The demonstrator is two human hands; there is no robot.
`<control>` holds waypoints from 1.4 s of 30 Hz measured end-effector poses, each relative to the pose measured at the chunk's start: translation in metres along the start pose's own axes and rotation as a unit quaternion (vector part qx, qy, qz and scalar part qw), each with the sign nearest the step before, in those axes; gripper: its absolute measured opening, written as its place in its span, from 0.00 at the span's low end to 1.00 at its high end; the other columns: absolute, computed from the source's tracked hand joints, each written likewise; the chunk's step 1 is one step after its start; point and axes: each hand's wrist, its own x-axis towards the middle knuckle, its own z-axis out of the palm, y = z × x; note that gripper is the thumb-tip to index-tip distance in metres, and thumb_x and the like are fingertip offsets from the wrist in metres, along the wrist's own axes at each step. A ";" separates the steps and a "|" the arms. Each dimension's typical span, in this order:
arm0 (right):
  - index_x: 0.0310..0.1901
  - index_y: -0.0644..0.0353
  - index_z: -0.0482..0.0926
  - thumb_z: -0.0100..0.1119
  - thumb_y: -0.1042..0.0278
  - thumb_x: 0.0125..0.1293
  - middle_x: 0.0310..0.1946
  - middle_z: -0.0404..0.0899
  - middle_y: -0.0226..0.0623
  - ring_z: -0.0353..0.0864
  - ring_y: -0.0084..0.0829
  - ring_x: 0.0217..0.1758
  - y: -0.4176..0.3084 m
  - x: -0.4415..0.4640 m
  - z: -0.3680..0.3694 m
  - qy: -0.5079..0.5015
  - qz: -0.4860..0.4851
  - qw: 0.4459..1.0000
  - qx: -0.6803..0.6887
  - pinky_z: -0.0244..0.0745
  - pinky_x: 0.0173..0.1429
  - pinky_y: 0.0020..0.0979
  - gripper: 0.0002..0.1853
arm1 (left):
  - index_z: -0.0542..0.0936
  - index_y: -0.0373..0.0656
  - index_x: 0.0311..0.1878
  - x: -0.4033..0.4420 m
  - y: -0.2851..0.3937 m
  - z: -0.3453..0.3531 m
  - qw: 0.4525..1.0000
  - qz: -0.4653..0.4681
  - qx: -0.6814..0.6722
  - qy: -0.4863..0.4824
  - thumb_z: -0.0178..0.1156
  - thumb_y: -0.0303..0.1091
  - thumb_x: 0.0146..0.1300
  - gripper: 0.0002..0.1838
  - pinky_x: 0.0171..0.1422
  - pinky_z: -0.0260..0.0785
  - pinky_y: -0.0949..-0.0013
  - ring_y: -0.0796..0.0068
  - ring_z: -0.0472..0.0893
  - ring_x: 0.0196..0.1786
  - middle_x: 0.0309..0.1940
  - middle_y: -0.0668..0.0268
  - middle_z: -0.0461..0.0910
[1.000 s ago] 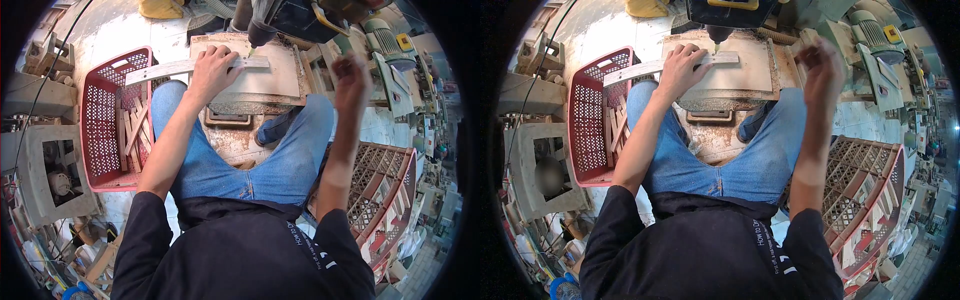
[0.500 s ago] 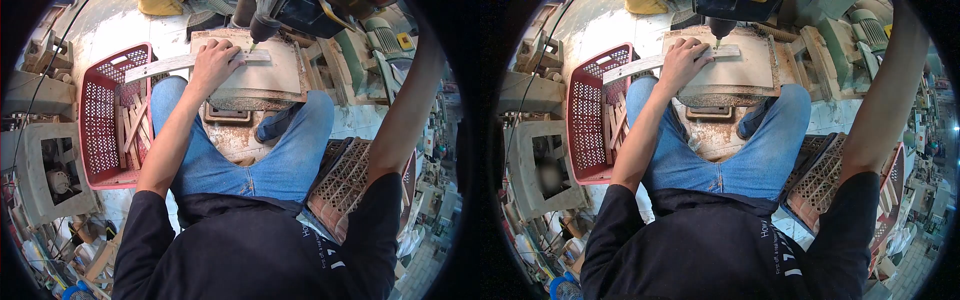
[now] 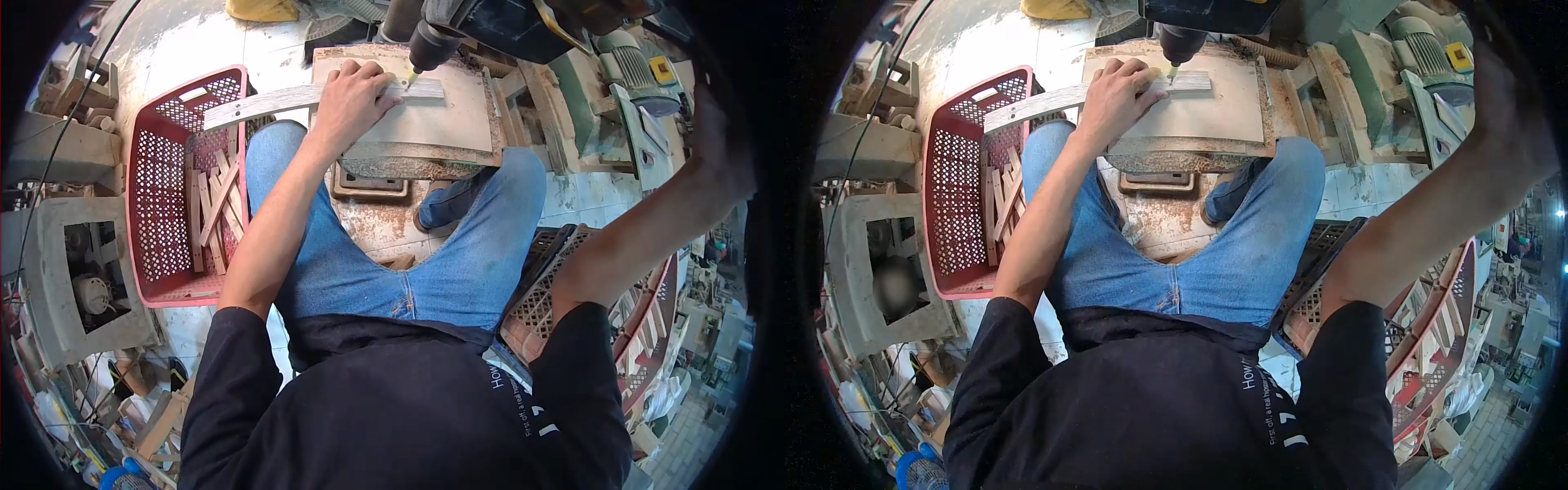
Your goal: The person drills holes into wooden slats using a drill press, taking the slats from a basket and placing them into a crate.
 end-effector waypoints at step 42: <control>0.45 0.62 0.88 0.48 0.58 0.70 0.47 0.87 0.53 0.77 0.62 0.67 0.004 -0.080 -0.063 -0.028 0.024 0.999 0.036 0.55 0.77 0.66 0.20 | 0.86 0.49 0.56 0.000 -0.009 0.008 0.999 0.034 -0.027 0.017 0.67 0.52 0.64 0.22 0.60 0.73 0.56 0.61 0.77 0.54 0.51 0.67 0.82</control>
